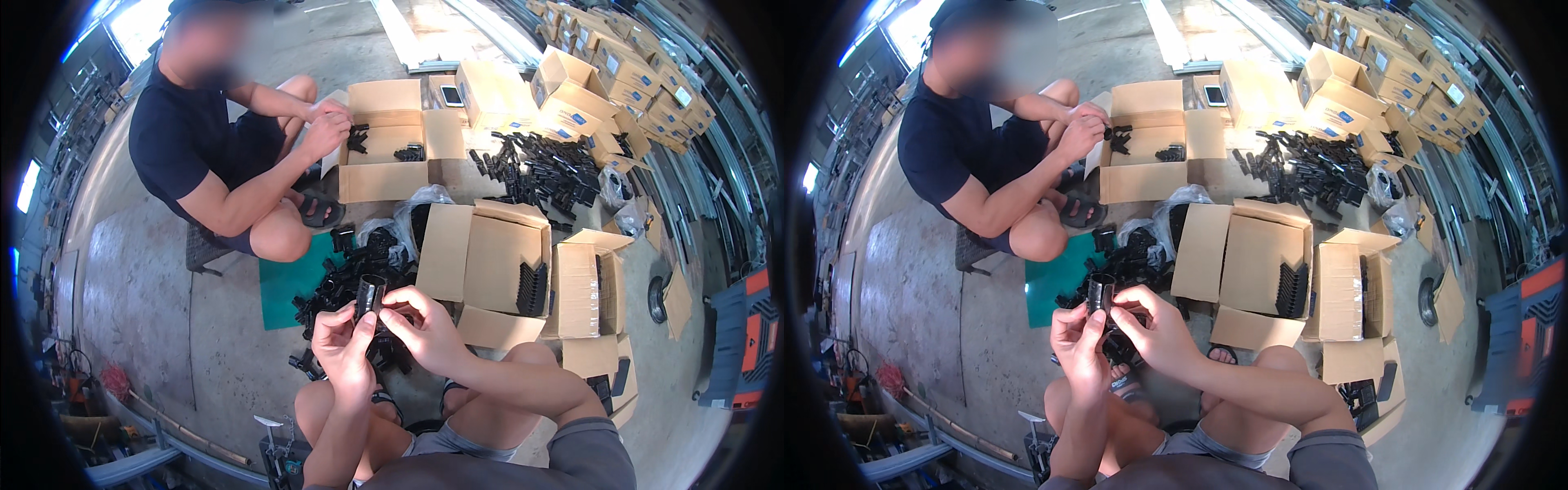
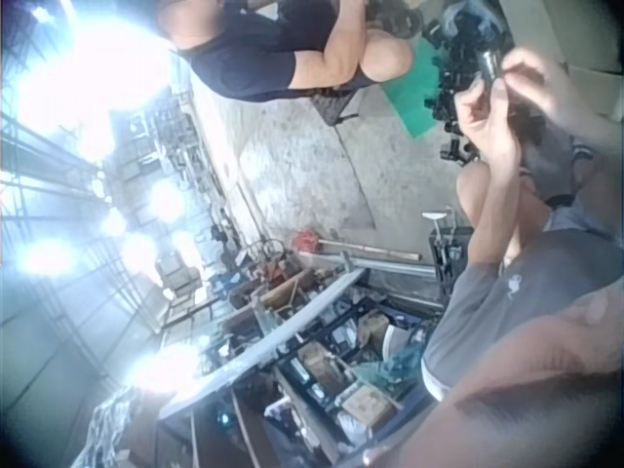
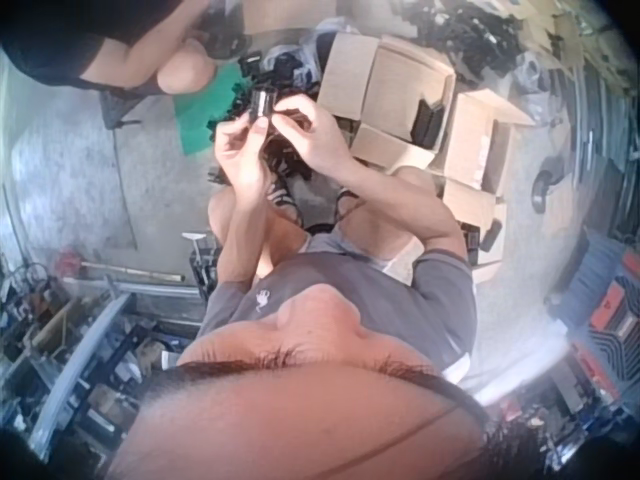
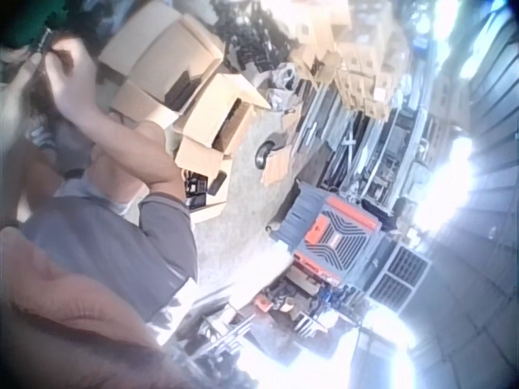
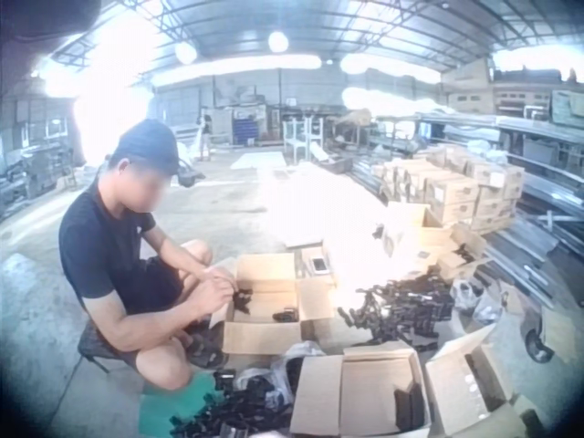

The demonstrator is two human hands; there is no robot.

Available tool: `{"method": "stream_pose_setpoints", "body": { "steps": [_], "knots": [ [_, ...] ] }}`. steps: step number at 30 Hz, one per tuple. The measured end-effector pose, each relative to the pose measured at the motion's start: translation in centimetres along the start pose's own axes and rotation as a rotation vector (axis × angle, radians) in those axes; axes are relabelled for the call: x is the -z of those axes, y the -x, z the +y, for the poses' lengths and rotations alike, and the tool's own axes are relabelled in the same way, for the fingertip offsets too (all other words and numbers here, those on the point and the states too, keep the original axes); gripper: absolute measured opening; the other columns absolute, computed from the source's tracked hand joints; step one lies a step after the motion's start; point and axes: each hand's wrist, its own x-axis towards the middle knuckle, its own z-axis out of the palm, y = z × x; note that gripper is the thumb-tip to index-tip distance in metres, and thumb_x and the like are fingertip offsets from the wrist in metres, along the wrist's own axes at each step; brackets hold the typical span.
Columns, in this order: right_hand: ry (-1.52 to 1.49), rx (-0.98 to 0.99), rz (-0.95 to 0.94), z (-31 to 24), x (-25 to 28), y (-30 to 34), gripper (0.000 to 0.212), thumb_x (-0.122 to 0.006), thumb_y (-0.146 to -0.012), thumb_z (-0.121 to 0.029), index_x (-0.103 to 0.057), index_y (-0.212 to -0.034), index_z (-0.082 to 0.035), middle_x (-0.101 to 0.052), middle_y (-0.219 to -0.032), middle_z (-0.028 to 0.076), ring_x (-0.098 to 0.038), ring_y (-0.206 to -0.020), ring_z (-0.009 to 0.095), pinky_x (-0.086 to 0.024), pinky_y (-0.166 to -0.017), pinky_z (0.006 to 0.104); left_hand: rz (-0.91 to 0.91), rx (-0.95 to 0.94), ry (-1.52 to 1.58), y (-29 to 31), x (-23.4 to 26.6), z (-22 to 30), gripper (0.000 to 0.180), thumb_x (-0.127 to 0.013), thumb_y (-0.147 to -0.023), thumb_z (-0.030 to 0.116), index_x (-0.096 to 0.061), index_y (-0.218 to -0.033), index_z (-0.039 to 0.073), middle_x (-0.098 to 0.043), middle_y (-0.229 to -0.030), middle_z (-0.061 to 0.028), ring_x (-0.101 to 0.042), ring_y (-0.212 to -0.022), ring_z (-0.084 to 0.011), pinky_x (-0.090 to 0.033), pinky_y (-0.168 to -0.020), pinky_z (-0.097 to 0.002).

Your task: The person picks up black plastic T-shaped connectors from a pile on the floor, rotates them by hand, and places them into different cardboard boxes.

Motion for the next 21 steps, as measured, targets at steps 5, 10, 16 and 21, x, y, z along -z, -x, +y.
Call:
{"method": "stream_pose_setpoints", "body": {
  "steps": [5, 10, 16, 21],
  "knots": [
    [0.041, -0.063, 0.000, -0.4, -0.1, 0.0, 0.020, -0.059, -0.097, -0.014, -0.059, -0.111, -0.001, -0.062, -0.101, 0.004, -0.057, -0.092, 0.009, -0.045, -0.079, 0.0243, 0.006, -0.009, -0.035, 0.1, 0.2, 0.0, 0.024, -0.066, -0.081, -0.014, -0.058, -0.096, 0.004, -0.067, -0.107, -0.0149, -0.064, -0.097, -0.0158, -0.051, -0.087, -0.0282],
    [-0.117, -0.007, -0.013, 0.5, -0.2, -0.2, 0.019, -0.057, -0.097, -0.011, -0.058, -0.112, -0.001, -0.062, -0.101, 0.004, -0.057, -0.094, 0.010, -0.046, -0.082, 0.0255, 0.022, -0.008, -0.022, 0.1, -0.2, -0.1, 0.025, -0.067, -0.081, -0.014, -0.058, -0.096, 0.004, -0.067, -0.107, -0.0141, -0.064, -0.097, -0.0155, -0.050, -0.086, -0.0278],
    [-0.185, -0.014, 0.093, 0.9, -0.1, -0.1, 0.018, -0.058, -0.097, -0.012, -0.058, -0.110, -0.001, -0.062, -0.102, 0.005, -0.058, -0.094, 0.010, -0.046, -0.084, 0.0261, 0.011, 0.030, -0.008, 0.0, -0.5, -0.5, 0.024, -0.067, -0.081, -0.013, -0.059, -0.096, 0.004, -0.067, -0.106, -0.0137, -0.064, -0.095, -0.0156, -0.052, -0.085, -0.0280],
    [-0.028, -0.017, 0.017, 0.9, -0.6, -0.4, 0.020, -0.058, -0.097, -0.019, -0.061, -0.104, 0.000, -0.064, -0.094, 0.006, -0.059, -0.087, 0.011, -0.047, -0.077, 0.0263, 0.007, -0.016, 0.018, -0.1, -0.3, 0.4, 0.022, -0.067, -0.082, -0.012, -0.058, -0.095, 0.004, -0.067, -0.107, -0.0148, -0.065, -0.096, -0.0166, -0.052, -0.086, -0.0297]
  ]
}}
